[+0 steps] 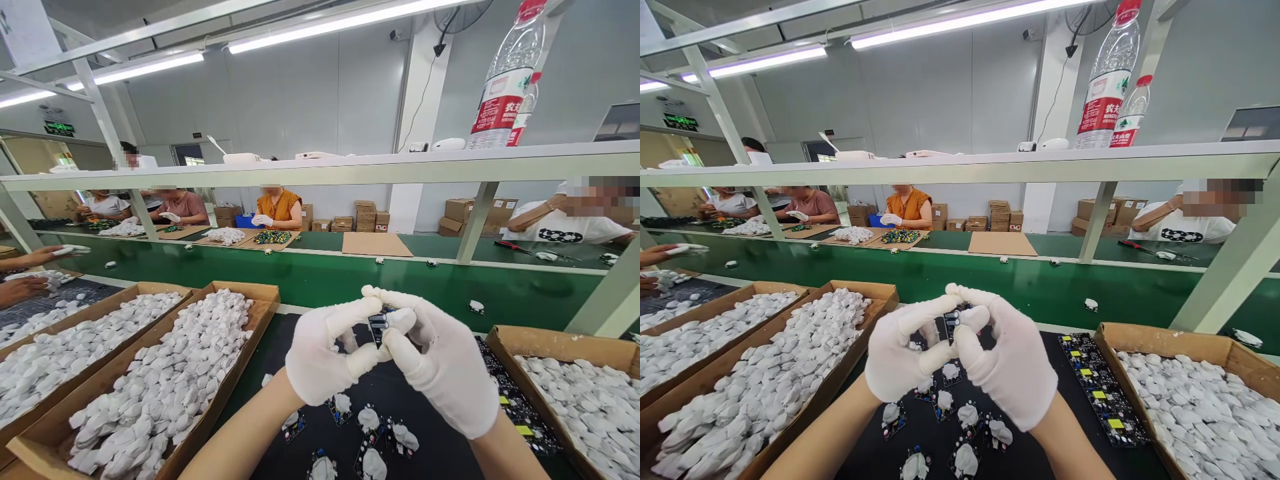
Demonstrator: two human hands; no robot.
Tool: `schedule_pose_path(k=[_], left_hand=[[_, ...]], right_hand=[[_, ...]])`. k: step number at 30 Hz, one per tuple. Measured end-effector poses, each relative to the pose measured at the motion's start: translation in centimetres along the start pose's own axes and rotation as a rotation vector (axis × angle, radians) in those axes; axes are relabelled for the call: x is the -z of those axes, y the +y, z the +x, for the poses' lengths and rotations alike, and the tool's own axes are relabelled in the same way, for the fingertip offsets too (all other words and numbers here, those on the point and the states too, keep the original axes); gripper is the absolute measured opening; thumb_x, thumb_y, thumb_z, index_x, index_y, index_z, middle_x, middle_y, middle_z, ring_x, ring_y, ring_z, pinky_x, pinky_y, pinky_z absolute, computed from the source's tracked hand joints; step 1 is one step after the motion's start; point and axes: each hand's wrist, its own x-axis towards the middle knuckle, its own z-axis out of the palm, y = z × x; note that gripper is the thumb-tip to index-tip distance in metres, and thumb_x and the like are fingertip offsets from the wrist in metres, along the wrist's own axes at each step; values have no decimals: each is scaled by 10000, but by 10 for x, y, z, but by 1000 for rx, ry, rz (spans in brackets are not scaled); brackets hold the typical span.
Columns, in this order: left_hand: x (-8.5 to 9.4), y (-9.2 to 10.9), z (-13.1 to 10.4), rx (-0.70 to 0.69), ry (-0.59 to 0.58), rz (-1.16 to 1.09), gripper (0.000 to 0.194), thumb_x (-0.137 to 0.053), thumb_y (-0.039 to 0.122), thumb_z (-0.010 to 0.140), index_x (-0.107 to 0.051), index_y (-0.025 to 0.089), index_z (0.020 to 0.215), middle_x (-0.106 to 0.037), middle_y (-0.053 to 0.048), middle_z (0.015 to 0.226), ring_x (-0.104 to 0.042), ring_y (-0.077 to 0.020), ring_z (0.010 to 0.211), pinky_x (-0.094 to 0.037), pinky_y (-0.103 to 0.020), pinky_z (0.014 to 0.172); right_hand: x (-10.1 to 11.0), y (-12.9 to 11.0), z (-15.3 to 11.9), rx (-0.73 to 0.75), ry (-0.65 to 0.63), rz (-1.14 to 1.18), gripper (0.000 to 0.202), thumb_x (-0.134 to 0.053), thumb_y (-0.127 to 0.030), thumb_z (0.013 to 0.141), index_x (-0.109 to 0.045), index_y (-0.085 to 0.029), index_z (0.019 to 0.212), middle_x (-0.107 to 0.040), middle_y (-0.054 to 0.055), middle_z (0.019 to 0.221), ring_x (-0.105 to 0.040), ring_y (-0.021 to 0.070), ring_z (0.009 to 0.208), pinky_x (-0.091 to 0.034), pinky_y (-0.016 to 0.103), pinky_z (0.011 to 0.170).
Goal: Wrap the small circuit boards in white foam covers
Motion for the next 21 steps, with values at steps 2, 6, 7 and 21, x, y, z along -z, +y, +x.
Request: schedule_pose_path(k=[2,6,7,21], left_hand=[[0,0,0,-7,12,-19,399,-743,270,693,-648,239,1079,-696,21,696,-454,-47,395,-450,-194,450],[6,0,2,206,-70,-158,410,-752,278,686,-666,226,1084,-673,13,649,-465,-70,446,-455,-209,483],[8,0,2,273,-112,-214,419,-755,282,687,-668,224,1093,-668,10,635,-476,-78,466,-460,-213,500],[9,-2,0,343,-150,-318,455,-744,265,702,-648,234,1145,-714,-51,930,-431,-53,471,-460,-219,521]], right_hand=[[-2,2,0,6,22,5,355,-560,-178,742,-666,-192,1080,-713,77,1068,-687,198,832,-585,305,743],[1,4,0,-38,-14,194,327,-646,-274,752,-651,-193,1069,-717,79,1049,-686,208,860,-585,316,754],[2,3,0,-52,-57,266,341,-661,-308,755,-642,-194,1076,-726,75,1015,-688,210,859,-587,317,749],[3,1,5,-155,-135,444,334,-697,-331,758,-635,-190,1054,-729,40,831,-679,173,738,-581,289,677]])
